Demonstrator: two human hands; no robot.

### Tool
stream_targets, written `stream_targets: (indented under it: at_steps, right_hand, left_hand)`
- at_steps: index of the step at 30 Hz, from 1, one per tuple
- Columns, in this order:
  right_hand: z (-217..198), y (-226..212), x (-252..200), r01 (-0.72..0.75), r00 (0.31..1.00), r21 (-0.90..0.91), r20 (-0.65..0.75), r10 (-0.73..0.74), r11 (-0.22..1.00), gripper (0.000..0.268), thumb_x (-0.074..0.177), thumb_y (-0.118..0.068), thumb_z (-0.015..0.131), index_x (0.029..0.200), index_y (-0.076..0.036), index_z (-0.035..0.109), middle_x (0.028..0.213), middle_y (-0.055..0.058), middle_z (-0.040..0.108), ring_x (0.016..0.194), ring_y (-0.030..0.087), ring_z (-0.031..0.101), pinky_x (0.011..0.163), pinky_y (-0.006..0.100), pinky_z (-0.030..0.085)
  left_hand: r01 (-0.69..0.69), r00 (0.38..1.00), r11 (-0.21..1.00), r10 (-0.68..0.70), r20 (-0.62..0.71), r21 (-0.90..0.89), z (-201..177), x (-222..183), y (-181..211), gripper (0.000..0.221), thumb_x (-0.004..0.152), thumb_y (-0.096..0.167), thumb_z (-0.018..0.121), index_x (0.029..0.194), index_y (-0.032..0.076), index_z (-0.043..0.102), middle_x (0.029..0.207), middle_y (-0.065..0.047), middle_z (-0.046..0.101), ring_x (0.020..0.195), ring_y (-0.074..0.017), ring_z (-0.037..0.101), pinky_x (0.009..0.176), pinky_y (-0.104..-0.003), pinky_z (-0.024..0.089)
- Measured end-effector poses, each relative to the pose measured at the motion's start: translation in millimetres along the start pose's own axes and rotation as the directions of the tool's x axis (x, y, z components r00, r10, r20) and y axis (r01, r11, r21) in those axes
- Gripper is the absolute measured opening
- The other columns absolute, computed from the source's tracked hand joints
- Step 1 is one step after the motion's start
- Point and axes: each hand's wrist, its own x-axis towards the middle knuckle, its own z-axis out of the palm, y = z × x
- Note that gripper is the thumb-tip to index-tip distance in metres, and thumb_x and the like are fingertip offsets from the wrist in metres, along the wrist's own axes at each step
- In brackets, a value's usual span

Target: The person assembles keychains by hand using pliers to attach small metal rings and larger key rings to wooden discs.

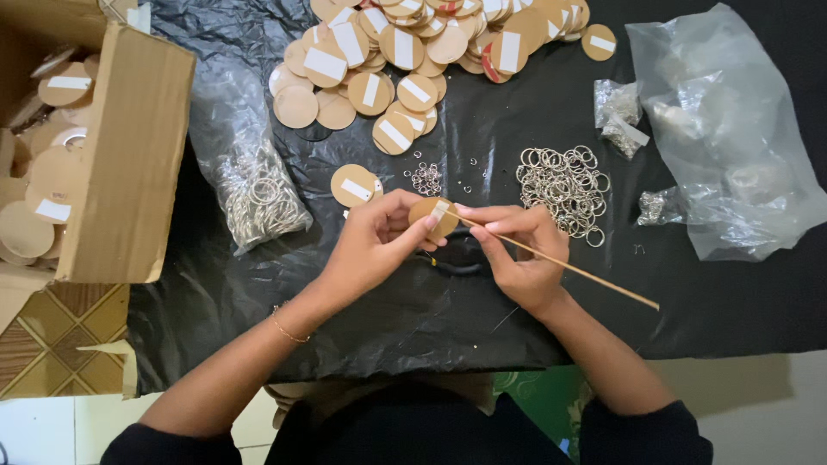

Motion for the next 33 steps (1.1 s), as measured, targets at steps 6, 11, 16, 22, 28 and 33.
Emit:
stream_targets:
  at_steps: [6,11,16,22,28,33]
  right_hand:
    - [3.4,-3.3,-0.2,0.004,0.999,0.046,0.045,-0.006,0.999,0.016,0.084,0.012,0.051,0.083,0.005,0.036,0.09,0.029,0.061,0.083,0.039,0.066,0.069,0.042,0.057]
    - [3.4,0.0,-2.6,0.029,0.997,0.032,0.065,-0.031,0.999,0.016,0.085,0.011,0.048,0.086,0.004,0.034,0.093,0.03,0.059,0.083,0.04,0.065,0.07,0.044,0.057]
    - [4.2,-4.7,0.0,0.035,0.997,-0.005,0.073,-0.034,0.999,0.017,0.084,0.013,0.049,0.085,0.005,0.034,0.093,0.03,0.058,0.082,0.042,0.066,0.069,0.046,0.057]
    - [3.9,-3.4,-1.6,0.052,0.996,-0.045,0.068,-0.049,0.998,0.017,0.083,0.013,0.051,0.084,0.005,0.037,0.09,0.028,0.06,0.078,0.041,0.066,0.066,0.045,0.057]
    - [10.3,-8.5,2.6,0.119,0.992,-0.131,0.065,-0.111,0.984,0.017,0.081,0.014,0.053,0.08,0.005,0.039,0.089,0.027,0.061,0.076,0.041,0.067,0.061,0.043,0.059]
    - [9.7,-9.4,2.7,0.158,0.986,-0.21,0.077,-0.144,0.965,0.016,0.079,0.013,0.057,0.076,0.006,0.044,0.084,0.024,0.062,0.075,0.041,0.066,0.057,0.04,0.059]
  left_hand:
    - [0.017,0.999,1.0,-0.018,-0.039,-0.016,-2.2,-0.5,6.7,0.019,0.083,0.005,0.061,0.1,-0.005,0.06,0.074,-0.019,0.067,0.065,-0.0165,0.066,0.061,-0.026,0.059]
    - [-0.007,0.999,0.999,0.009,-0.048,0.047,0.1,-1.6,10.3,0.015,0.083,0.004,0.061,0.094,-0.006,0.061,0.07,-0.019,0.067,0.063,-0.0145,0.065,0.06,-0.025,0.058]
    - [-0.018,0.998,0.994,0.024,-0.062,0.103,1.3,-2.3,14.3,0.014,0.083,0.007,0.062,0.093,-0.003,0.063,0.07,-0.017,0.068,0.062,-0.0127,0.066,0.058,-0.023,0.057]
    - [-0.052,0.995,0.986,0.065,-0.076,0.156,1.2,-2.2,10.1,0.013,0.082,0.006,0.063,0.093,-0.003,0.063,0.066,-0.015,0.068,0.059,-0.0113,0.065,0.057,-0.022,0.055]
    - [-0.136,0.984,0.939,0.164,-0.065,0.317,-0.7,-3.8,11.5,0.01,0.08,0.006,0.066,0.089,0.002,0.066,0.062,-0.011,0.067,0.058,-0.0148,0.067,0.055,-0.022,0.055]
    - [-0.215,0.97,0.882,0.243,-0.012,0.418,3.2,-8.8,7.6,0.014,0.08,0.006,0.064,0.093,0.007,0.068,0.064,-0.01,0.068,0.058,-0.025,0.068,0.052,-0.028,0.054]
